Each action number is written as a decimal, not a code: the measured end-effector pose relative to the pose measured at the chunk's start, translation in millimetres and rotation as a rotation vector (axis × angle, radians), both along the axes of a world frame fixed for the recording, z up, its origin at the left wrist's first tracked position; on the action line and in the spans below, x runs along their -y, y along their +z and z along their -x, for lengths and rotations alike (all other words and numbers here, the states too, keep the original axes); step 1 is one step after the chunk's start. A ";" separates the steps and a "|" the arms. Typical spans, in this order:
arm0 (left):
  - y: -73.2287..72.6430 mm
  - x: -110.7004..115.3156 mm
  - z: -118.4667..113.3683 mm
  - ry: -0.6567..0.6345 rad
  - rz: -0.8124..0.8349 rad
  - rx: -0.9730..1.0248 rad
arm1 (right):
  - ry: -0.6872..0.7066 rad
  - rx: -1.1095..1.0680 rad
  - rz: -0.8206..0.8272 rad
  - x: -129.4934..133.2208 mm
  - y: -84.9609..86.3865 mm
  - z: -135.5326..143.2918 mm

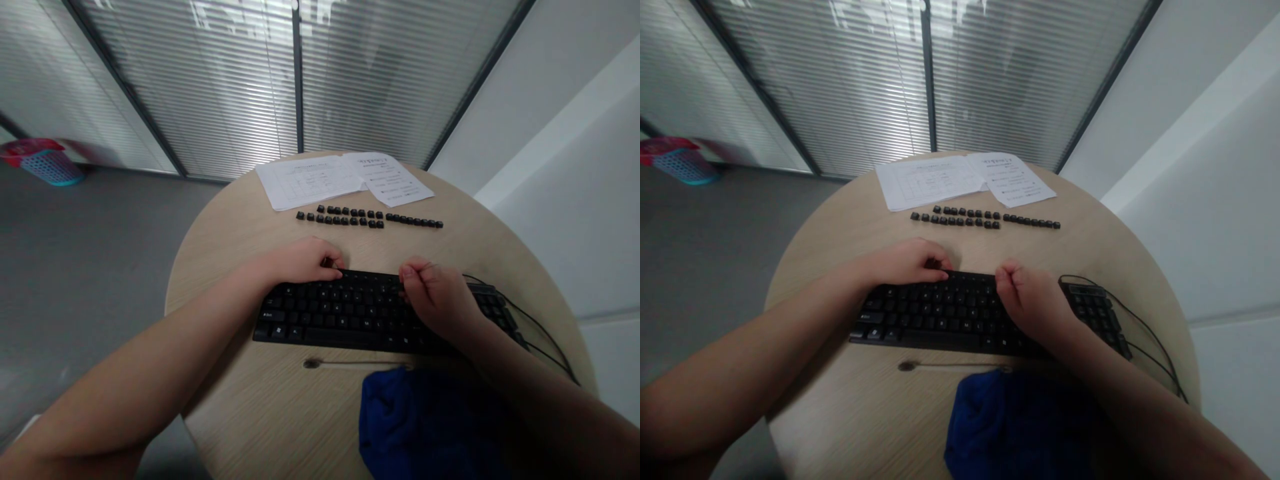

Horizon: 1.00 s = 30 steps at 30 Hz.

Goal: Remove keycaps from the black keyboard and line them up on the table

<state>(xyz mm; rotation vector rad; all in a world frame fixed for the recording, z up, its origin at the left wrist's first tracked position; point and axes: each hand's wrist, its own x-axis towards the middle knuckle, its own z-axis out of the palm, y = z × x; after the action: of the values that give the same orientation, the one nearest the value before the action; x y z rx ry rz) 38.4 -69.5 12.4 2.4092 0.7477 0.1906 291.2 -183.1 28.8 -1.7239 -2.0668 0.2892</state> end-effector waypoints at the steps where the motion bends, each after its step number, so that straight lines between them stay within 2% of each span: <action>1: 0.0 0.4 -0.3 -0.004 0.001 -0.001 | 0.019 0.042 -0.008 1.1 1.2 1.0; 4: -0.2 1.3 -1.1 -0.008 0.001 -0.004 | 0.041 0.030 0.009 0.6 1.4 0.9; 10: -1.7 1.0 -1.6 -0.029 0.009 0.007 | -0.127 -0.441 0.212 -16.3 -12.5 -6.9; 13: -2.3 0.4 -1.1 -0.027 0.011 0.017 | -0.156 -0.559 0.254 -21.1 -17.9 -7.6; 18: -1.4 0.4 -1.1 -0.022 0.008 0.018 | -0.179 -0.615 0.260 -24.6 -19.1 -6.3; 24: -1.4 0.6 -1.0 -0.003 0.013 0.016 | -0.238 -0.694 0.202 -37.6 -11.3 -14.0; 30: -1.8 0.4 -0.3 -0.003 0.036 0.005 | -0.196 -0.637 0.197 -27.5 -8.8 -13.9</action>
<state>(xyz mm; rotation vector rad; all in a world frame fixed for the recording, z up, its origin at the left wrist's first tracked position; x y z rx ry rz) 38.7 -69.9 10.6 2.3744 0.7389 0.1805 305.0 -155.5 20.0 -1.6417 -1.4365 0.8754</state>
